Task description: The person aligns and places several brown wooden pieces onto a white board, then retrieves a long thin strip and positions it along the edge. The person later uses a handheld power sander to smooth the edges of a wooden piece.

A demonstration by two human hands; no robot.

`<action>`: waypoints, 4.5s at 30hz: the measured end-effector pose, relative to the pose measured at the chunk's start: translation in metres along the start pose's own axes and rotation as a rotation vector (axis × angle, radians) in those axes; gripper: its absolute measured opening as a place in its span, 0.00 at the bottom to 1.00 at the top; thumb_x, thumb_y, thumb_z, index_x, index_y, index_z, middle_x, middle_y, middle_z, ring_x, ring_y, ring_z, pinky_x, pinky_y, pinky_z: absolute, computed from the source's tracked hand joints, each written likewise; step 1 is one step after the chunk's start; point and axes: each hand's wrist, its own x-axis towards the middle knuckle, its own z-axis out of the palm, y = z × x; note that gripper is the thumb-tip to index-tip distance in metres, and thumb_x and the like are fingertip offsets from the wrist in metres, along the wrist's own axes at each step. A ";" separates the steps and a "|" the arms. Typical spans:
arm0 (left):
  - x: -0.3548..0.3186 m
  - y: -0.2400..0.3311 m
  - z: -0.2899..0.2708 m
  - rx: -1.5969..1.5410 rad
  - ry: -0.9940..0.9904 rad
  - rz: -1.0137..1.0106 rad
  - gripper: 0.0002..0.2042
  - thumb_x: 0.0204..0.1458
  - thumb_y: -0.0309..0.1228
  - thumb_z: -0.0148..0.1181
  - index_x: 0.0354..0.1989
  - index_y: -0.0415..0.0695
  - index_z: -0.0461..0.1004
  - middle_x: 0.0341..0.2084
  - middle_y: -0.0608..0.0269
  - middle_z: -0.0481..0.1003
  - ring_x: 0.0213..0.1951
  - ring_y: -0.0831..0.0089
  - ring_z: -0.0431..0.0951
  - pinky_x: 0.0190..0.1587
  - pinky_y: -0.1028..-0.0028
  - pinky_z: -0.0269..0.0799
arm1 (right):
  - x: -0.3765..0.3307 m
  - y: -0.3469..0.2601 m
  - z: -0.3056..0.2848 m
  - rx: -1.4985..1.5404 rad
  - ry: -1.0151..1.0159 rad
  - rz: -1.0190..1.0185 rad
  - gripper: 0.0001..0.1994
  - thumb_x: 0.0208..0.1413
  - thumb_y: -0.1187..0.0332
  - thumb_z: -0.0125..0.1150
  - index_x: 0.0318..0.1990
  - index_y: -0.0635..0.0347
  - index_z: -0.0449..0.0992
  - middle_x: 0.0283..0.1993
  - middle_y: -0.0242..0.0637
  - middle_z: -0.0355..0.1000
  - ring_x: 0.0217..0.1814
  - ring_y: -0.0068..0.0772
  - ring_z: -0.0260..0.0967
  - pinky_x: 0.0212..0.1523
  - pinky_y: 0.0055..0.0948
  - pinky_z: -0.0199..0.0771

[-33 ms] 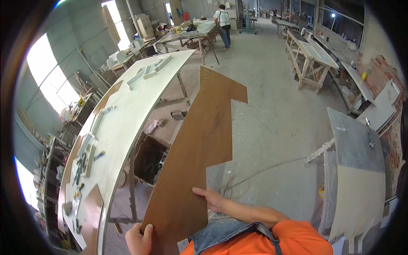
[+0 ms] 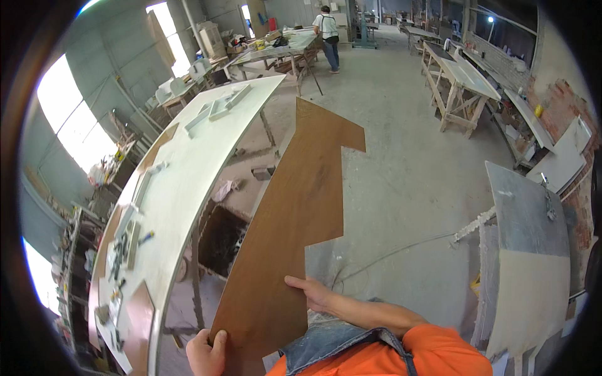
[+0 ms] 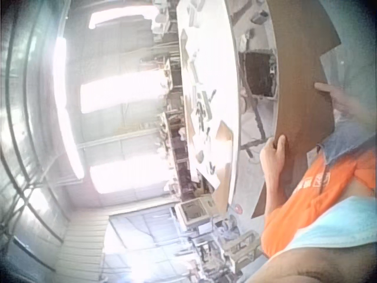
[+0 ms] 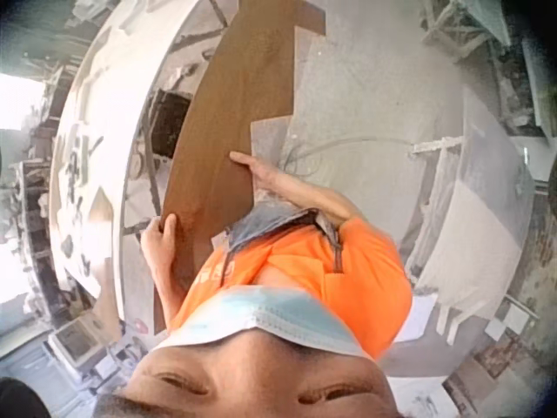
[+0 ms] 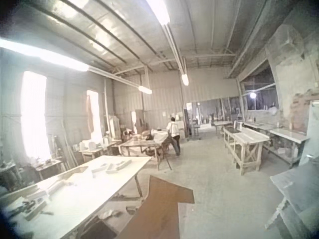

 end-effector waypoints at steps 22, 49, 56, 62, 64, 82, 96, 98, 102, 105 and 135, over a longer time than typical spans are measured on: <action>0.609 0.476 0.261 0.468 0.634 -0.090 0.22 0.55 0.39 0.64 0.18 0.34 0.67 0.14 0.43 0.66 0.18 0.52 0.63 0.25 0.56 0.62 | 0.355 -0.699 -0.169 0.065 -0.513 0.244 0.29 0.62 0.62 0.64 0.68 0.60 0.63 0.68 0.35 0.65 0.69 0.34 0.62 0.68 0.38 0.63; 1.246 0.940 0.415 1.153 0.504 -0.185 0.27 0.38 0.52 0.73 0.19 0.37 0.69 0.18 0.51 0.70 0.26 0.51 0.72 0.31 0.56 0.64 | 0.828 -1.271 -0.274 -0.243 -0.679 1.121 0.34 0.57 0.32 0.57 0.56 0.53 0.71 0.48 0.25 0.71 0.53 0.22 0.69 0.51 0.27 0.71; 1.382 0.959 0.437 1.309 0.422 -0.278 0.32 0.39 0.61 0.69 0.13 0.41 0.67 0.13 0.55 0.67 0.21 0.59 0.70 0.29 0.58 0.63 | 0.970 -1.454 -0.276 -0.748 -1.139 -0.904 0.18 0.55 0.56 0.69 0.46 0.57 0.77 0.46 0.37 0.75 0.48 0.41 0.74 0.47 0.38 0.73; 1.535 0.946 0.463 1.400 0.261 -0.100 0.33 0.48 0.62 0.62 0.11 0.48 0.56 0.09 0.64 0.58 0.15 0.64 0.63 0.24 0.63 0.57 | 1.188 -1.512 -0.202 -1.155 -1.245 -0.762 0.34 0.50 0.51 0.73 0.59 0.62 0.70 0.57 0.49 0.72 0.64 0.55 0.66 0.60 0.47 0.68; 1.580 0.933 0.462 1.385 0.171 -0.115 0.32 0.52 0.59 0.61 0.11 0.49 0.56 0.09 0.66 0.58 0.15 0.67 0.61 0.23 0.65 0.55 | 1.235 -1.502 -0.190 -1.161 -1.425 -0.411 0.27 0.52 0.55 0.72 0.56 0.60 0.74 0.52 0.48 0.76 0.55 0.50 0.73 0.54 0.41 0.73; 2.018 0.803 0.405 1.448 -0.179 -0.400 0.32 0.63 0.54 0.51 0.09 0.48 0.55 0.08 0.67 0.53 0.13 0.72 0.55 0.20 0.70 0.49 | 1.676 -1.471 -0.050 -0.735 -1.863 0.296 0.11 0.55 0.62 0.69 0.39 0.59 0.80 0.33 0.48 0.77 0.35 0.51 0.76 0.36 0.38 0.73; 2.235 0.603 0.266 1.404 -0.362 -0.568 0.18 0.38 0.40 0.62 0.09 0.49 0.60 0.08 0.69 0.55 0.14 0.72 0.59 0.21 0.70 0.49 | 1.884 -1.334 0.101 -0.442 -1.961 0.802 0.11 0.60 0.63 0.67 0.40 0.63 0.79 0.29 0.38 0.75 0.33 0.18 0.67 0.35 0.29 0.69; 2.256 0.566 0.243 1.378 -0.376 -0.571 0.19 0.41 0.42 0.61 0.09 0.48 0.60 0.08 0.69 0.55 0.14 0.72 0.58 0.21 0.70 0.49 | 1.906 -1.310 0.116 -0.396 -1.916 0.857 0.13 0.60 0.62 0.67 0.42 0.63 0.79 0.29 0.41 0.76 0.33 0.20 0.67 0.37 0.29 0.70; 2.284 0.504 0.193 1.364 -0.309 -0.562 0.28 0.53 0.47 0.61 0.08 0.47 0.57 0.08 0.68 0.54 0.15 0.71 0.57 0.23 0.70 0.51 | 1.936 -1.275 0.159 -0.336 -1.828 1.050 0.13 0.62 0.63 0.65 0.46 0.64 0.79 0.34 0.30 0.77 0.38 0.16 0.67 0.40 0.26 0.71; 2.302 0.467 0.163 1.461 -0.270 -0.574 0.28 0.56 0.56 0.57 0.15 0.46 0.61 0.15 0.63 0.65 0.23 0.69 0.69 0.31 0.69 0.67 | 1.960 -1.243 0.191 -0.253 -1.816 1.177 0.13 0.64 0.64 0.63 0.47 0.65 0.79 0.37 0.26 0.77 0.41 0.15 0.67 0.42 0.24 0.71; 2.314 0.322 0.534 0.879 2.853 -2.264 0.30 0.69 0.52 0.42 0.51 0.31 0.75 0.47 0.54 0.78 0.47 0.64 0.76 0.52 0.64 0.71 | 2.028 -1.057 0.316 -0.558 -1.317 1.992 0.19 0.64 0.65 0.61 0.58 0.65 0.71 0.55 0.37 0.73 0.56 0.32 0.70 0.58 0.37 0.71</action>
